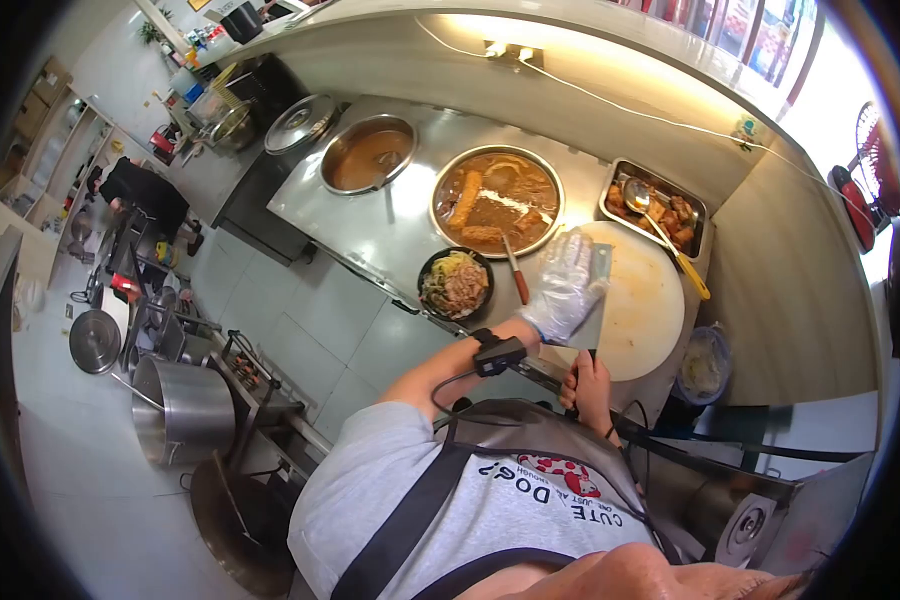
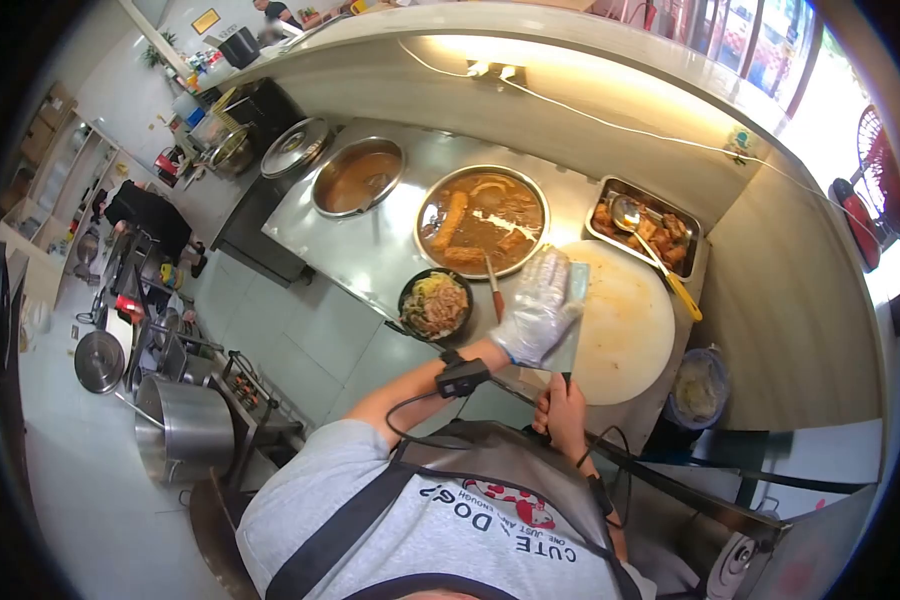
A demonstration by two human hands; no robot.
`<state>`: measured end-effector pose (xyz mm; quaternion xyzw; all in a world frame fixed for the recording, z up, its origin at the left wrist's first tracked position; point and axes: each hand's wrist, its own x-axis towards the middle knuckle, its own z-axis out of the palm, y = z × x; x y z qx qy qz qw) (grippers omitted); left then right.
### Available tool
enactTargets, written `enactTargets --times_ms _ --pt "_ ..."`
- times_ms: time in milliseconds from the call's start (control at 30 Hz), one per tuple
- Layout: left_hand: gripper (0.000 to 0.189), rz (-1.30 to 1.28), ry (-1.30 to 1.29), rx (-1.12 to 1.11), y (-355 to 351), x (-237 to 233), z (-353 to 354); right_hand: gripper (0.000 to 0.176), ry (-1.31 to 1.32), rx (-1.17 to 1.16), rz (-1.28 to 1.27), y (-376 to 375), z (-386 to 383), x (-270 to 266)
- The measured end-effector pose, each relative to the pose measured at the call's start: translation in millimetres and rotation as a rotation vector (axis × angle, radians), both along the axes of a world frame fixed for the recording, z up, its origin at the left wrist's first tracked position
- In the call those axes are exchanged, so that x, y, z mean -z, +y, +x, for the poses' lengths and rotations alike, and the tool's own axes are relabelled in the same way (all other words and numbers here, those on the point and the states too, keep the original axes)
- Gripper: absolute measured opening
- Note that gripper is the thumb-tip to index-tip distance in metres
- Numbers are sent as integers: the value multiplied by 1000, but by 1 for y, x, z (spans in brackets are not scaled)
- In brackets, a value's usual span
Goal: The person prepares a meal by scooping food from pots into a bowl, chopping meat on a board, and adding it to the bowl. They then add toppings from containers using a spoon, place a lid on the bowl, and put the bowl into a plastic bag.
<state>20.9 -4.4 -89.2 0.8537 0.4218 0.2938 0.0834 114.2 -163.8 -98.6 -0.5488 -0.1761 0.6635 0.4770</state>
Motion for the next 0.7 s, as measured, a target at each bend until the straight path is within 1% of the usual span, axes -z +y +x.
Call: enactTargets --times_ms 33,100,167,233,267,333,367,500,567,700 --pt "69 8 4 -5 1 -4 -20 33 4 -5 8 6 -14 -4" --pt "71 18 103 -94 1 -13 -68 32 87 -147 -51 16 -41 -8" --pt "72 6 123 -137 5 3 -110 31 128 -186 -51 29 -68 3" --pt "77 -92 162 -100 9 13 -149 32 158 -281 -135 41 -94 11" --pt "76 -108 207 -116 13 25 -165 32 166 -293 -140 45 -106 16" --pt "76 -161 247 -87 17 32 -187 31 205 -271 -145 49 -126 18" --pt "75 -186 258 -64 18 32 -196 30 242 -256 -159 51 -134 19" --pt "76 -208 296 37 28 39 -216 31 224 -196 -167 54 -156 23" --pt "78 -247 327 22 31 40 -220 31 153 -175 -160 51 -159 21" --pt "81 -245 328 39 27 31 -226 32 119 -184 -143 38 -153 18"
